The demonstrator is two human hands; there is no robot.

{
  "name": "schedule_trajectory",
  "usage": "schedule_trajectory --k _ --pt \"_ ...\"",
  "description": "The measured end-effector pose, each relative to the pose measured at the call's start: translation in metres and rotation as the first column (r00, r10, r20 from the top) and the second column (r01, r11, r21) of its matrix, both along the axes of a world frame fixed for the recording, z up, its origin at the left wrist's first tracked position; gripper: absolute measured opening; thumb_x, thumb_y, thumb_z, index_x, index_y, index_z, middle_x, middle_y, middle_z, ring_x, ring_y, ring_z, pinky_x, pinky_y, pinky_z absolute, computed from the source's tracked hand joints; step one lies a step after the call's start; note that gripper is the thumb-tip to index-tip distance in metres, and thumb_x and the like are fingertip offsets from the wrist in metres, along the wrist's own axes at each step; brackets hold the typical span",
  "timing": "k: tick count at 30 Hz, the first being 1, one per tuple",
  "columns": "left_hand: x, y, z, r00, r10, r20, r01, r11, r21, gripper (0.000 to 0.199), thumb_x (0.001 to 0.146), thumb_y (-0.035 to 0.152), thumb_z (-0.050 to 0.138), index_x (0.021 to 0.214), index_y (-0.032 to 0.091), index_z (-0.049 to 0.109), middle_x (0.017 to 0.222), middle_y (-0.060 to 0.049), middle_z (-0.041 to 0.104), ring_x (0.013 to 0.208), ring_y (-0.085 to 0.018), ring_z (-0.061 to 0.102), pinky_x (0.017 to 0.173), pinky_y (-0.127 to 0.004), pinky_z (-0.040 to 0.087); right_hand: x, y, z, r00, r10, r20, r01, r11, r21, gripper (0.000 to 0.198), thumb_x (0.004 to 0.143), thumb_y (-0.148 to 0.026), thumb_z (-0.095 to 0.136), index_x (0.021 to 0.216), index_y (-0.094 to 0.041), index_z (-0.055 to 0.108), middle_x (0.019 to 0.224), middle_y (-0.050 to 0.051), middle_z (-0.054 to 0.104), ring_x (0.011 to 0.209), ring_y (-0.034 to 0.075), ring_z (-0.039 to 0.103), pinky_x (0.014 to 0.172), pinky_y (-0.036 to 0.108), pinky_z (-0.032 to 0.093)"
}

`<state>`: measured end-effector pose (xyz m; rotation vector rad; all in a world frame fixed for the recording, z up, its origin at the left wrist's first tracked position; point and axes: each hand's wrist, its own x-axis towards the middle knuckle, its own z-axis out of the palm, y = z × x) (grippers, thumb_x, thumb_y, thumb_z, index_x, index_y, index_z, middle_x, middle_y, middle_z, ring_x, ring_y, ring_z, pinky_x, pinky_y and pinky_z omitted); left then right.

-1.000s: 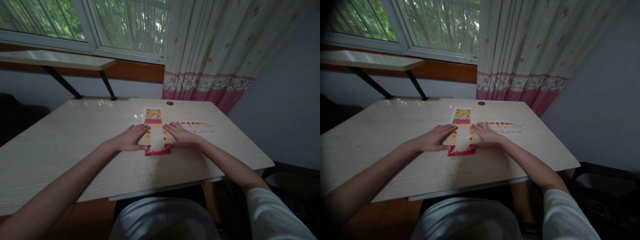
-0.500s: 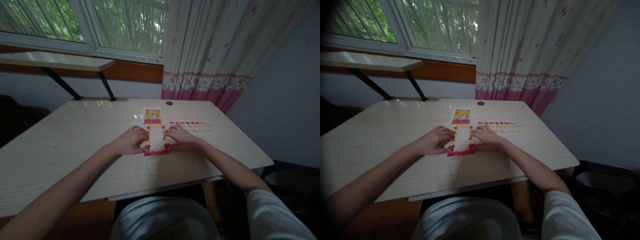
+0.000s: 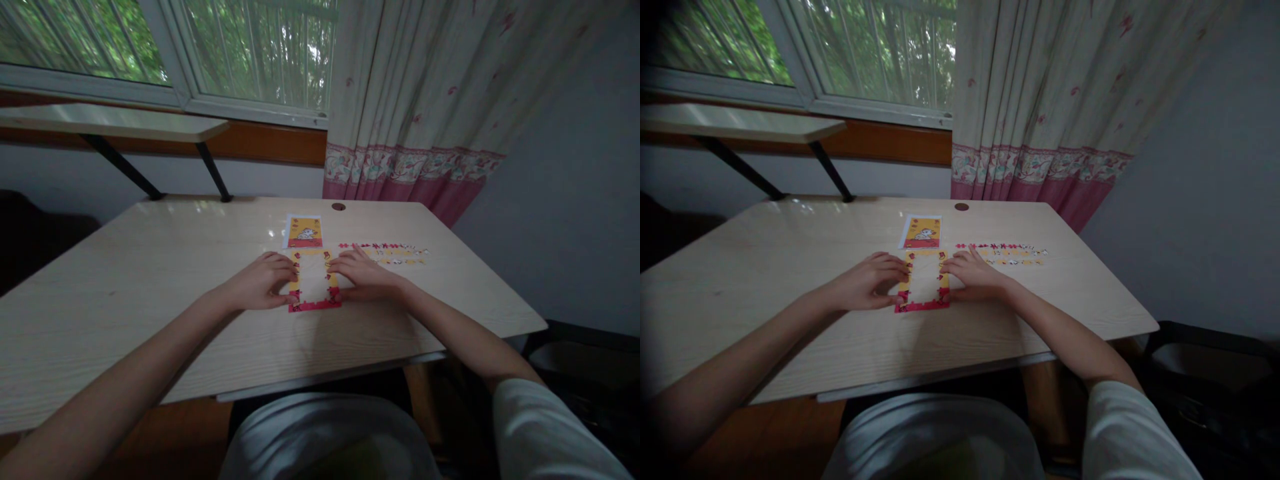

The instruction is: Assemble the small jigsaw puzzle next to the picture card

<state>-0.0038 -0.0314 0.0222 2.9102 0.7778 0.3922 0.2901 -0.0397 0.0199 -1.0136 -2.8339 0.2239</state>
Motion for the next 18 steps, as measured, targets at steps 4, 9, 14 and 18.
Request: schedule_trajectory --k 4,9,14,18 --pt "-0.0046 0.004 0.0011 1.0 0.023 -0.019 -0.022 1.0 0.021 0.04 0.086 0.052 0.053 0.105 0.019 0.068 0.112 -0.01 0.069 0.107 -0.027 0.06 0.097 -0.043 0.042 0.0008 -0.0002 -0.0009 1.0 -0.007 -0.028 0.007 1.0 0.005 0.06 0.081 -0.057 0.06 0.129 -0.021 0.053 0.136 0.012 0.053 0.13 0.032 0.039 0.112 0.062 0.01" --pt "-0.0081 0.0076 0.0016 0.999 0.015 -0.039 -0.014 0.999 0.029 0.038 0.088 0.05 0.052 0.104 0.019 0.069 0.109 -0.009 0.07 0.107 -0.027 0.06 0.096 -0.043 0.043 0.0005 -0.0012 0.0 1.0 -0.002 -0.027 0.002 1.0 0.007 0.058 0.083 -0.057 0.058 0.127 -0.019 0.054 0.136 0.012 0.054 0.129 0.032 0.04 0.113 0.061 0.01" --pt "-0.0063 0.0058 0.0035 0.999 0.005 -0.041 -0.004 1.0 0.016 0.035 0.088 0.047 0.052 0.101 0.019 0.07 0.106 -0.009 0.071 0.106 -0.027 0.061 0.095 -0.043 0.044 0.0004 -0.0016 0.0007 1.0 0.001 -0.029 -0.001 1.0 0.008 0.058 0.082 -0.055 0.06 0.127 -0.019 0.053 0.135 0.013 0.054 0.129 0.031 0.041 0.112 0.062 0.011" --pt "-0.0051 0.0046 0.0046 0.999 0.004 -0.051 -0.004 1.0 0.008 0.035 0.089 0.047 0.052 0.102 0.02 0.07 0.106 -0.008 0.071 0.105 -0.027 0.061 0.095 -0.042 0.044 0.0008 -0.0021 0.0012 0.999 0.015 -0.028 -0.015 1.0 0.006 0.057 0.082 -0.054 0.06 0.127 -0.02 0.053 0.135 0.013 0.054 0.128 0.031 0.041 0.112 0.062 0.01"
